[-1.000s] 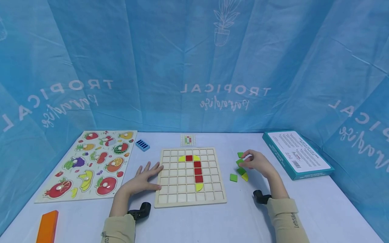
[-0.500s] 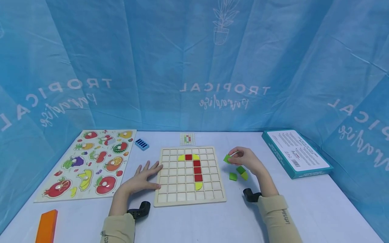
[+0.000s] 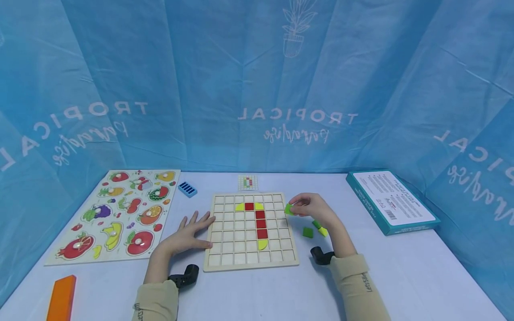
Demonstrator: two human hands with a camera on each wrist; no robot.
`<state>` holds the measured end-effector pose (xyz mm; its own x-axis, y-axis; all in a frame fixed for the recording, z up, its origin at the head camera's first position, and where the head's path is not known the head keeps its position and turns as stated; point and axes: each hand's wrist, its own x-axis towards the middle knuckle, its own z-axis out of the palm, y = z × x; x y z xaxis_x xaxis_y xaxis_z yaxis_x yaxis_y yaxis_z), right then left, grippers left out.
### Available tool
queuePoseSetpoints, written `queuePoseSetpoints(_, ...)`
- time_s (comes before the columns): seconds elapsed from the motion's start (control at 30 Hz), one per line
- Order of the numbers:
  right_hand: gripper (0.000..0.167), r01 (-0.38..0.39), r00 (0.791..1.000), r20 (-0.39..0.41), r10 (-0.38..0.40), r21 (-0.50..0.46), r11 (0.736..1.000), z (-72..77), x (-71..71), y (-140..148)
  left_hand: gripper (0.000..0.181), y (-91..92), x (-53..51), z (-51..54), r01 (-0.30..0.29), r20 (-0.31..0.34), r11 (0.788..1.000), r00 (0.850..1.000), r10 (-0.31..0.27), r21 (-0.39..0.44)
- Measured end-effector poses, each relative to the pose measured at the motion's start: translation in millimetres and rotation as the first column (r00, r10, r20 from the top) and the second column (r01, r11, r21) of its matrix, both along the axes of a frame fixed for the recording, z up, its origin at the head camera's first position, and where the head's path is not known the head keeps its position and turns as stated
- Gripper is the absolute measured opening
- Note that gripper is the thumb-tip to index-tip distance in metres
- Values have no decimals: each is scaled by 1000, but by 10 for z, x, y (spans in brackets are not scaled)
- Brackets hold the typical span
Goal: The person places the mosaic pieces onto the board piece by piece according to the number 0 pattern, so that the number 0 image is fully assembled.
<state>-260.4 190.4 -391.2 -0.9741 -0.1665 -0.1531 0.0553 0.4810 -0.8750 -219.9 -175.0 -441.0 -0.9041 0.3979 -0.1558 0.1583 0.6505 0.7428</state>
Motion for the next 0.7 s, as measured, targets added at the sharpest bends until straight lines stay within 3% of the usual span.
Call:
queuePoseSetpoints(0.27, 21, -18, 1000, -3, 18, -17, 1000, 7, 1, -182, 85, -7, -2, -10, 4, -4, 1000, 1000, -4, 2)
queuePoseSetpoints(0.7, 18, -140, 990, -2, 141, -71, 988, -25, 28, -435, 86, -11, -2, -11, 4, 2, 1000, 1000, -4, 8)
